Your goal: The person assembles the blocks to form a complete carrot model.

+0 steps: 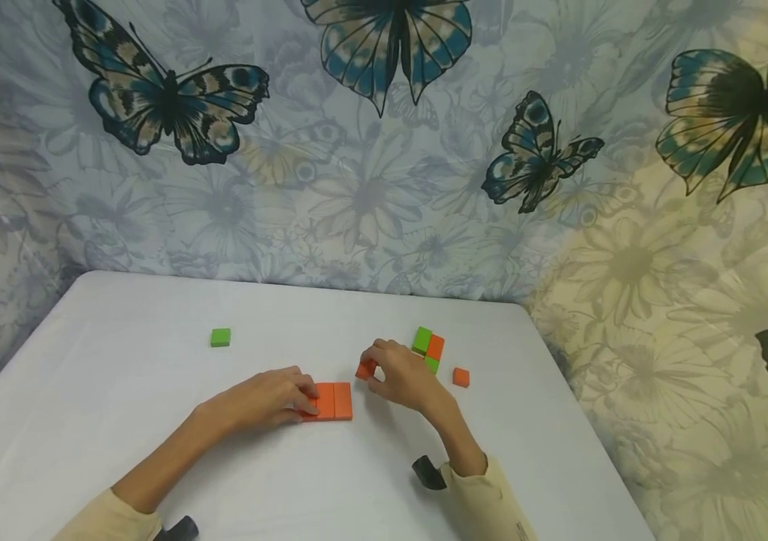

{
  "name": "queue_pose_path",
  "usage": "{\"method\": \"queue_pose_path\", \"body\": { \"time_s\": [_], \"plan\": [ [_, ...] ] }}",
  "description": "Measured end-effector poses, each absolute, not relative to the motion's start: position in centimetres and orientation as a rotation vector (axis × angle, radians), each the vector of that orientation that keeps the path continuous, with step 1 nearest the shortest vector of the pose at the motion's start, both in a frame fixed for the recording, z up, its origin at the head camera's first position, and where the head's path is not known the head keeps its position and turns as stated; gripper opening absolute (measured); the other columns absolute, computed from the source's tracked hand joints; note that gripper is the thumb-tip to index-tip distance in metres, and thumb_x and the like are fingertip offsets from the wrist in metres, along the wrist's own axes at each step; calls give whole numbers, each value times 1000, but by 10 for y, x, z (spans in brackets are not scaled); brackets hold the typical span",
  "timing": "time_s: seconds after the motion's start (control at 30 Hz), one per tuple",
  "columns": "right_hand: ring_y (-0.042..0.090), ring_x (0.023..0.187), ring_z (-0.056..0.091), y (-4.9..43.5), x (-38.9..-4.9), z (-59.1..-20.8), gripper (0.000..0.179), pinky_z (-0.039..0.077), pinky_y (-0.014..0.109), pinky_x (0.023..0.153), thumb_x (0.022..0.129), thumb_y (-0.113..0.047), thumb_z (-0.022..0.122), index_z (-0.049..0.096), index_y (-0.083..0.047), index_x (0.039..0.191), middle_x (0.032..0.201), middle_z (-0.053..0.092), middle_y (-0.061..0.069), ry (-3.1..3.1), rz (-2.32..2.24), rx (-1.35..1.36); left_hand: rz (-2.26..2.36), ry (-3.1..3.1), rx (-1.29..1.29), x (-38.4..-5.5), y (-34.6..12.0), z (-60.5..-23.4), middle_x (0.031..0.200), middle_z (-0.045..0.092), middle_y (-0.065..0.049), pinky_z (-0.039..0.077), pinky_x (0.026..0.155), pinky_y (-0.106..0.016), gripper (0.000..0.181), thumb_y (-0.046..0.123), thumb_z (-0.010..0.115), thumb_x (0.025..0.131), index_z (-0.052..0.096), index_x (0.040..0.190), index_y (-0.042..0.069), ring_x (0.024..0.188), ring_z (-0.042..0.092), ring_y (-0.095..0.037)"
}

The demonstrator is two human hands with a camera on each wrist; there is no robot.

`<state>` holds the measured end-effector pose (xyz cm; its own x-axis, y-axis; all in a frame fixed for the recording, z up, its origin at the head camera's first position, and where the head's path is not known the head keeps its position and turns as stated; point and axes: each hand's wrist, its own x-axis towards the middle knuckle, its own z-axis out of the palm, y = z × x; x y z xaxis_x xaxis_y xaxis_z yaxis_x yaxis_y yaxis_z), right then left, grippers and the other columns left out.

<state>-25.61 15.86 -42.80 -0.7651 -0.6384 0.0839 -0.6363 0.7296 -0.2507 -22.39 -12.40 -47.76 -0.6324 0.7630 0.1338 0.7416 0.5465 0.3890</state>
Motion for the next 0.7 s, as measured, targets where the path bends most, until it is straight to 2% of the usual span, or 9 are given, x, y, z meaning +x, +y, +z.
{"method": "queue_pose_path", "body": {
  "time_s": [0.13,0.3,0.5,0.7],
  "plan": [
    [22,96,68,154,-238,-427,21,58,28,86,92,-12,78,75,-8,112,102,72,1,2813,-447,-1142,650,2721,1304,-224,-124,-477,114,72,9,57,94,-30,27,13,83,89,83,112,27,107,60,-9],
    [15,95,66,144,-216,-432,23,55,18,87,92,-18,80,75,-11,114,104,72,-2,2700,-392,-1230,684,2704,1301,-224,-125,-476,113,73,8,57,93,-30,28,11,83,88,84,111,26,105,61,-10],
    [8,101,66,127,-202,-442,24,52,16,95,95,-20,78,75,-13,117,116,73,-4,2618,-350,-1376,735,2683,1270,-224,-126,-476,109,72,14,57,89,-27,29,10,83,88,84,111,28,102,59,-6],
    [7,95,61,117,-201,-456,23,47,7,86,93,-15,79,74,-11,115,112,71,-3,2658,-325,-1550,777,2687,1275,-224,-125,-475,107,73,16,57,89,-26,22,12,82,90,85,104,27,101,59,-5]
  ]
}}
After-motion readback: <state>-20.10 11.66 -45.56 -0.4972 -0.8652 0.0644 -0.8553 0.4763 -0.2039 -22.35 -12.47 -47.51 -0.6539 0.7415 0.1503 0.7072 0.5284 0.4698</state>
